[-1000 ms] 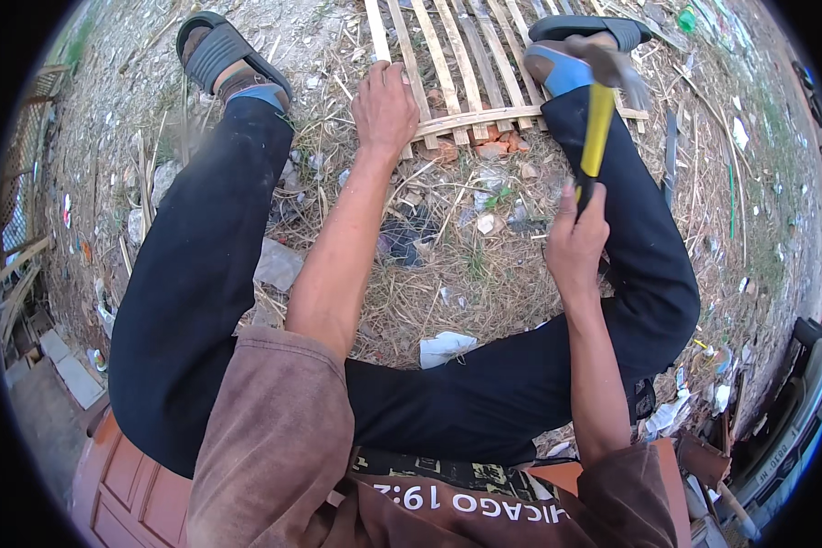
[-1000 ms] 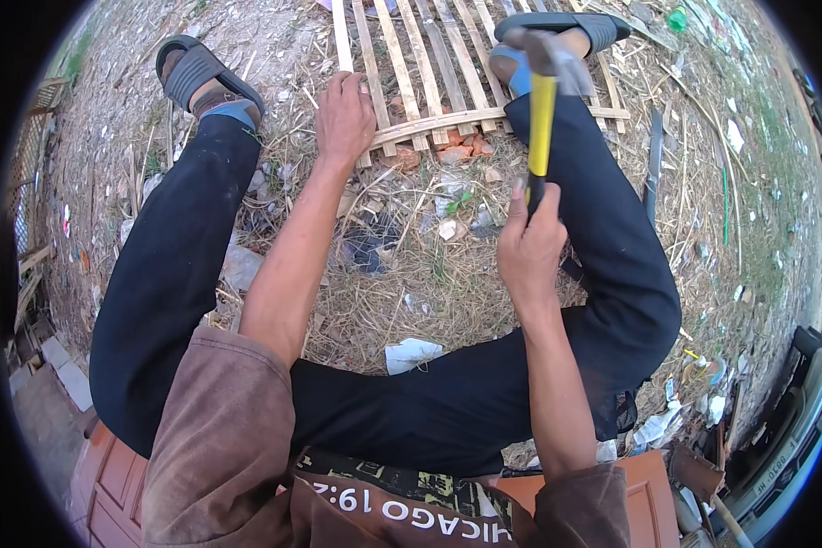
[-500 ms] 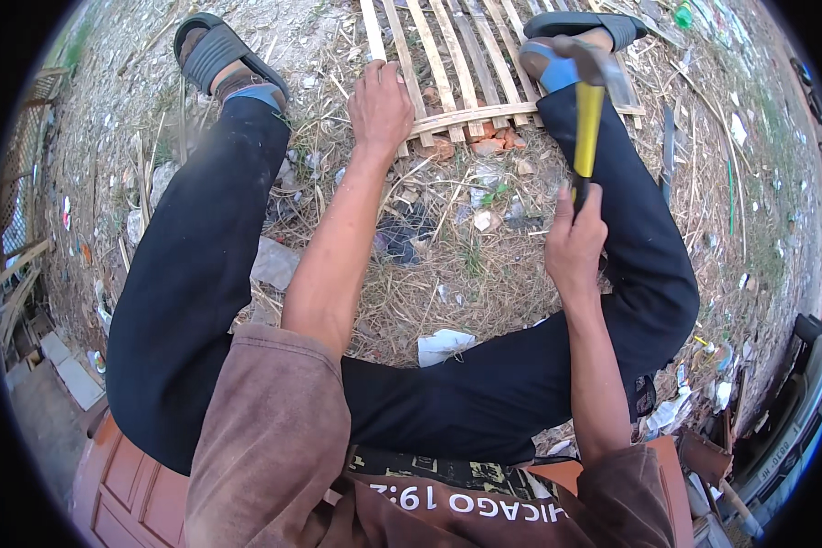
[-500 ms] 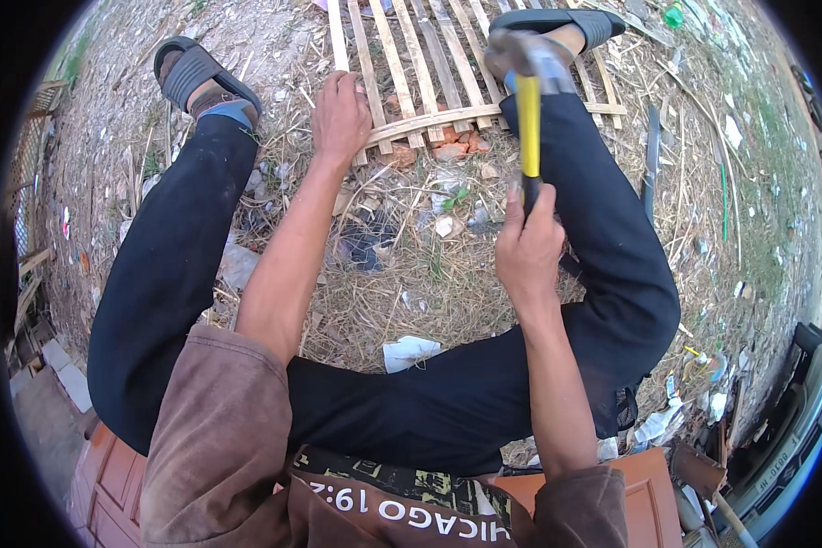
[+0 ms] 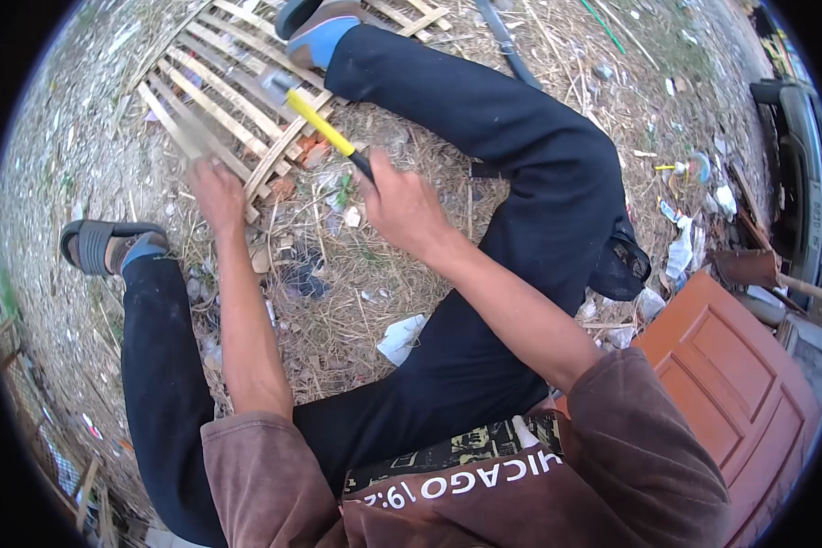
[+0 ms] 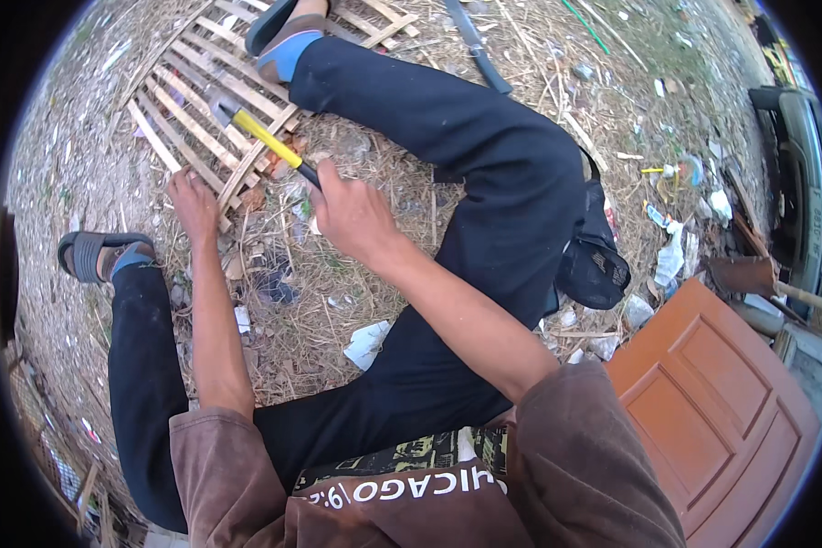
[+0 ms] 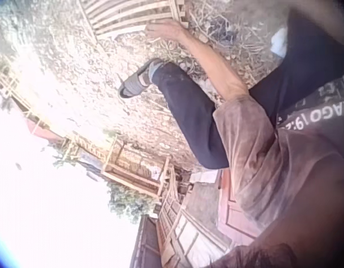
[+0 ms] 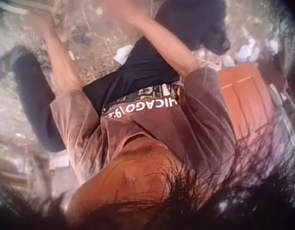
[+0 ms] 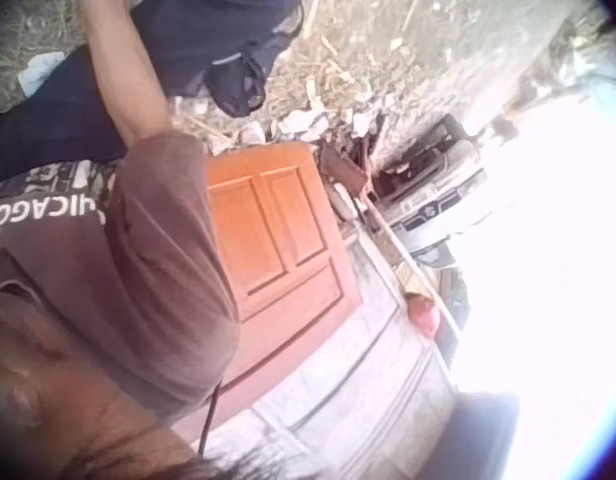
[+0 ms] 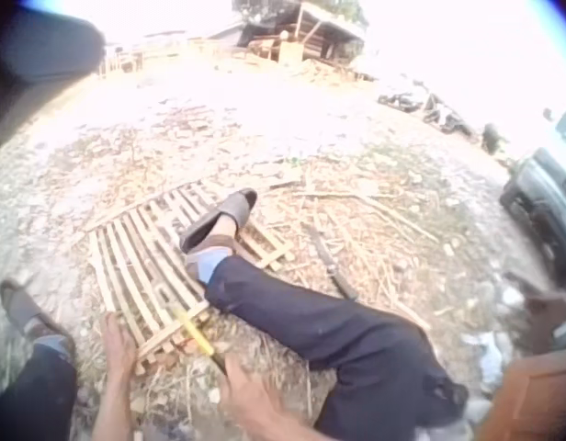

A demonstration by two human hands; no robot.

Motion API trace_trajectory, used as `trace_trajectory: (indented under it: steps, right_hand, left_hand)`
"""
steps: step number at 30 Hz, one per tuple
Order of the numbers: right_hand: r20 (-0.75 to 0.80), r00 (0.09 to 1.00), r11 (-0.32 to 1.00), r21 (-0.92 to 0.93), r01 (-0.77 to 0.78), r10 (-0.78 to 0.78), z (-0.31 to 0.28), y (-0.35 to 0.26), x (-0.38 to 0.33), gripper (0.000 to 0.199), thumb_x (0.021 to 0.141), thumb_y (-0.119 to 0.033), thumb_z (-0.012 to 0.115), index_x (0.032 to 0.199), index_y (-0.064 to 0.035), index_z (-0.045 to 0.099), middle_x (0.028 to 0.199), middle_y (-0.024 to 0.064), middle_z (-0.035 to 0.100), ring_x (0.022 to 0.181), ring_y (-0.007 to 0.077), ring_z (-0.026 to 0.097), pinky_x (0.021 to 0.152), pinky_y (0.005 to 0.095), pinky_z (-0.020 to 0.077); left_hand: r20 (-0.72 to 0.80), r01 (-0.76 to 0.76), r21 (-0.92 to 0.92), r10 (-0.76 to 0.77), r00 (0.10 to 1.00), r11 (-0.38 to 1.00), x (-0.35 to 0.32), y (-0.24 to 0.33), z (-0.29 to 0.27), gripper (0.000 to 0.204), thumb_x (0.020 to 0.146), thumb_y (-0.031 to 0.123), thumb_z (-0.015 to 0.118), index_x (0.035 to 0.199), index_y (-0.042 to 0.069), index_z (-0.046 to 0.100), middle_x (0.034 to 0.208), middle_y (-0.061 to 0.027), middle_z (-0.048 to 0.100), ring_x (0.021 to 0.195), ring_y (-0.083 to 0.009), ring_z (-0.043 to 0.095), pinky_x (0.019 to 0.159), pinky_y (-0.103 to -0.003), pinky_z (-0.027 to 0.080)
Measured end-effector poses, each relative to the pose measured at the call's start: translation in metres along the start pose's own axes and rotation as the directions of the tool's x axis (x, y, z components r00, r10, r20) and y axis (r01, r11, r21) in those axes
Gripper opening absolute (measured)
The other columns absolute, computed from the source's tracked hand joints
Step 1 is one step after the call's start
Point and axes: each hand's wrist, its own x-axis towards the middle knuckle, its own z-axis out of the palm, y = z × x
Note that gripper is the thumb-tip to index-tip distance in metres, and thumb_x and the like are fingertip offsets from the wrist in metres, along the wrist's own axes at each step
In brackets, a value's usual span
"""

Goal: The person assembles a small wooden grate by hand and with a hammer, positioning thin wooden slats across support pieces and hammering nails into the joints while sitting on the ground.

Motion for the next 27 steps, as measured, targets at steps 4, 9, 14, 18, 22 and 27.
trace_trajectory:
  steps: [4,9,14,18,22,27]
  right_hand:
    - [0.050,0.994,0.966,0.235,-0.105,0.096,0.019,-0.027,-0.006,0.020,0.093,-0.009,0.055,0.102,0.0074,0.049,0.062,0.0259,0.060,0.057,0.0460,0.063,0.055,0.0533,0.0498]
    - [-0.018,0.991,0.850,0.517,-0.106,0.135,-0.003,-0.091,-0.048,0.025,0.094,-0.015,0.055,0.105,0.0060,0.046,0.059,0.0249,0.059,0.057,0.0459,0.061,0.056,0.0541,0.0493]
    - [0.071,0.996,0.755,0.650,-0.093,0.061,-0.003,-0.112,-0.075,0.031,0.092,-0.017,0.057,0.109,0.0071,0.046,0.062,0.0256,0.061,0.059,0.0450,0.063,0.058,0.0541,0.0500]
    - [0.062,0.997,0.774,0.628,-0.081,0.053,0.003,-0.114,-0.078,0.032,0.090,-0.016,0.058,0.106,0.0087,0.046,0.065,0.0276,0.062,0.062,0.0456,0.064,0.058,0.0534,0.0506]
    - [0.068,0.995,0.739,0.666,-0.104,0.079,0.009,-0.120,-0.079,0.032,0.089,-0.015,0.060,0.103,0.0094,0.046,0.066,0.0291,0.061,0.063,0.0467,0.064,0.059,0.0528,0.0510]
    - [0.071,0.991,0.718,0.684,-0.129,0.110,0.006,-0.116,-0.081,0.033,0.090,-0.017,0.060,0.103,0.0090,0.045,0.067,0.0298,0.061,0.064,0.0472,0.064,0.059,0.0532,0.0509]
  left_hand:
    - [-0.001,-0.083,0.059,0.083,0.997,0.995,0.001,-0.034,-0.006,0.031,0.101,0.016,0.045,0.121,-0.005,0.056,0.116,-0.0292,0.054,0.109,-0.0461,0.052,0.095,-0.051,0.042]
    - [0.114,-0.026,-0.145,0.042,0.993,0.989,0.001,-0.037,0.007,0.033,0.099,0.016,0.046,0.123,-0.004,0.055,0.120,-0.0273,0.053,0.109,-0.0439,0.053,0.095,-0.051,0.042]
    - [0.106,-0.110,0.200,0.090,0.990,0.974,-0.002,-0.027,0.002,0.032,0.101,0.019,0.045,0.122,0.000,0.058,0.116,-0.0245,0.057,0.105,-0.0437,0.055,0.090,-0.052,0.044]
    - [0.065,-0.060,0.101,0.053,0.996,0.993,-0.007,-0.032,0.000,0.031,0.099,0.017,0.046,0.122,0.000,0.058,0.116,-0.0239,0.058,0.106,-0.0440,0.054,0.092,-0.051,0.044]
    - [-0.004,-0.193,0.086,0.194,0.981,0.977,-0.003,-0.063,0.014,0.030,0.096,0.015,0.048,0.118,-0.002,0.061,0.120,-0.0257,0.056,0.111,-0.0429,0.051,0.099,-0.052,0.038]
    - [-0.014,-0.117,-0.074,0.116,0.993,0.990,-0.012,-0.053,0.024,0.031,0.096,0.014,0.047,0.118,-0.003,0.061,0.122,-0.0264,0.054,0.115,-0.0423,0.050,0.101,-0.052,0.038]
